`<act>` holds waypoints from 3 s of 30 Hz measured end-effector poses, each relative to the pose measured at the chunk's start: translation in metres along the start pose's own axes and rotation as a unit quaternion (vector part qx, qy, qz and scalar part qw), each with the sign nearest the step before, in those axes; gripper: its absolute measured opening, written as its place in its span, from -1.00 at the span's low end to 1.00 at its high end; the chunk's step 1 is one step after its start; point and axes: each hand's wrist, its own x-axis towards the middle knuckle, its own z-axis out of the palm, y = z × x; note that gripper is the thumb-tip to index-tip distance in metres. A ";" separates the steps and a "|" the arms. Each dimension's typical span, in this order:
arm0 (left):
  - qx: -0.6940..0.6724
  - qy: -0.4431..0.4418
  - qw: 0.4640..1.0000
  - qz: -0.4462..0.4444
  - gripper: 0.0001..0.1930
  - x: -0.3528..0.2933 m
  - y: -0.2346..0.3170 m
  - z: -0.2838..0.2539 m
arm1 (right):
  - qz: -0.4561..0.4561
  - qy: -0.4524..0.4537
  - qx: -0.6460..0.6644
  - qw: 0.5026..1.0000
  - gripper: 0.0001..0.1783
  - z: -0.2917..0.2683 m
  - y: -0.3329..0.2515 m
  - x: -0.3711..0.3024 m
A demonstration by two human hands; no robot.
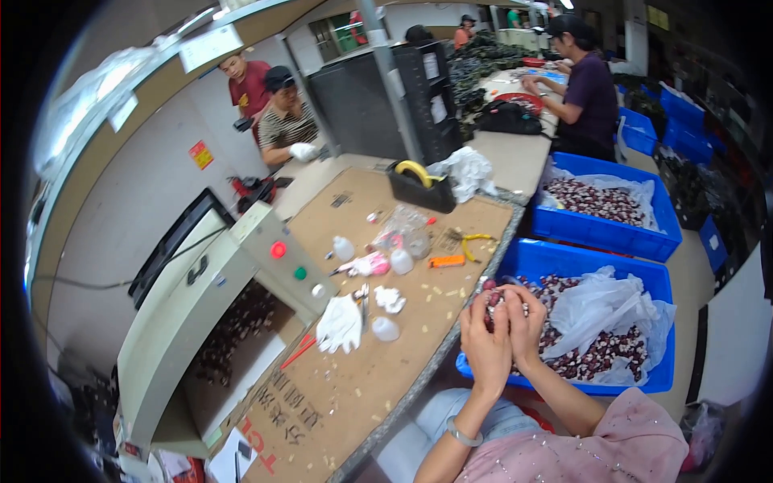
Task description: The person assembles small plastic toy components by hand, picking parts from blue bins and joining them to create finished assemblies.
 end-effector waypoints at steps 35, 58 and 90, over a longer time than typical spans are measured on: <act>0.391 0.312 0.844 -0.193 -0.48 -0.082 -0.109 -0.316 | -0.322 -0.384 0.084 0.861 -0.72 0.168 -0.026 -0.140; 0.470 0.267 0.824 -0.171 0.08 -0.101 -0.106 -0.272 | -0.139 -0.533 -0.490 0.676 0.30 -0.102 0.261 -0.035; 0.542 0.250 0.793 -0.126 -0.29 -0.103 -0.132 -0.262 | -0.166 -0.280 -0.572 0.753 -0.25 -0.075 0.264 -0.020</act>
